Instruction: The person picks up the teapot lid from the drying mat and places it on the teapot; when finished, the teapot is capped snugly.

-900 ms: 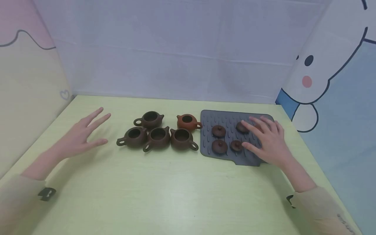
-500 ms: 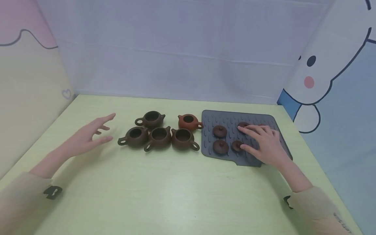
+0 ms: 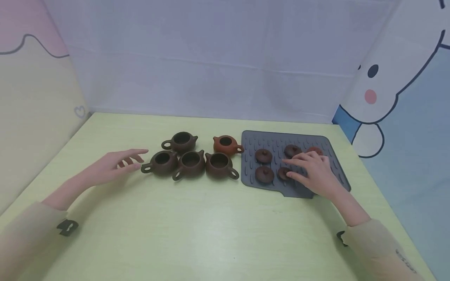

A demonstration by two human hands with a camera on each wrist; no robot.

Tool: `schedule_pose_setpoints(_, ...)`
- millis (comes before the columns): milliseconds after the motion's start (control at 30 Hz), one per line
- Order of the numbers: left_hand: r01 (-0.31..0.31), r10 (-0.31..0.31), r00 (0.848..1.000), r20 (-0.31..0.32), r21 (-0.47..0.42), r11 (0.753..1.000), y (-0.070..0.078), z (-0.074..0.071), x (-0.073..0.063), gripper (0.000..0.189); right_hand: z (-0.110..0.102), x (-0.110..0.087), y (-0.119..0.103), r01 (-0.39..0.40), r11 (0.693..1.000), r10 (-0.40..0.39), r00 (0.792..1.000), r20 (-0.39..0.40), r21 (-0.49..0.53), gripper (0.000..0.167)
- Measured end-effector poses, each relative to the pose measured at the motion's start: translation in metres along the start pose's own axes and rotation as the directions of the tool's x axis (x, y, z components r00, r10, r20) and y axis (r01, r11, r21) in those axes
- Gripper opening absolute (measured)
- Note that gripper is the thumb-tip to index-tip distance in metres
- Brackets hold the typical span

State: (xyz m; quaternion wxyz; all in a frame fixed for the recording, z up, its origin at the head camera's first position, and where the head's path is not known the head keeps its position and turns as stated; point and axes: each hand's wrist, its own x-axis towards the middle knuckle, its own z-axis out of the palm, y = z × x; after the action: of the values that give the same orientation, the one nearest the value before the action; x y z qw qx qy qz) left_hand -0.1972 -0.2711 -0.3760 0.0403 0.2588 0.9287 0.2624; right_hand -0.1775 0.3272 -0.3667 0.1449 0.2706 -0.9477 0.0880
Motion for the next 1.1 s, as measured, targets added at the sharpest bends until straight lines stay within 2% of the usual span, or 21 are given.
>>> schedule_pose_setpoints(100, 0.017, -0.017, 1.0, 0.007, -0.034, 0.999, -0.0001, -0.0002, 0.0013, 0.048, 0.0, 0.0013, 0.0, -0.001, 1.0, 0.001, 1.0, 0.002, -0.002, 0.035)
schedule_pose_setpoints(233, 0.049, -0.046, 0.998, 0.032, -0.125, 0.991, -0.0014, -0.0011, 0.0014, 0.044, 0.0009, 0.0038, 0.0, 0.003, 1.0, -0.003, 1.0, -0.005, 0.001, 0.028)
schedule_pose_setpoints(367, 0.053, -0.039, 0.997, 0.068, -0.214, 0.975, -0.0031, -0.0008, 0.0016, 0.042, 0.0011, 0.0059, -0.0005, 0.009, 1.0, -0.009, 1.0, -0.008, 0.009, 0.024)
schedule_pose_setpoints(467, 0.056, -0.032, 0.995, 0.094, -0.268, 0.962, -0.0048, 0.0006, 0.0028, 0.043, 0.0016, 0.0067, -0.0003, 0.018, 1.0, -0.018, 1.0, -0.012, 0.001, 0.024)
schedule_pose_setpoints(700, 0.094, -0.029, 0.986, 0.165, -0.401, 0.911, -0.0044, 0.0044, 0.0076, 0.045, 0.0013, 0.006, 0.0004, 0.024, 1.0, -0.024, 1.0, -0.006, 0.005, 0.026)
schedule_pose_setpoints(900, 0.12, -0.04, 0.981, 0.188, -0.437, 0.891, -0.0057, 0.0055, 0.0087, 0.049, 0.001, 0.0059, 0.0007, 0.042, 0.999, -0.042, 0.999, -0.013, 0.01, 0.027)
schedule_pose_setpoints(1100, 0.164, -0.068, 0.971, 0.228, -0.438, 0.884, -0.0057, 0.006, 0.0088, 0.05, 0.0024, 0.0066, 0.0015, 0.067, 0.998, -0.067, 0.997, -0.042, 0.003, 0.026)
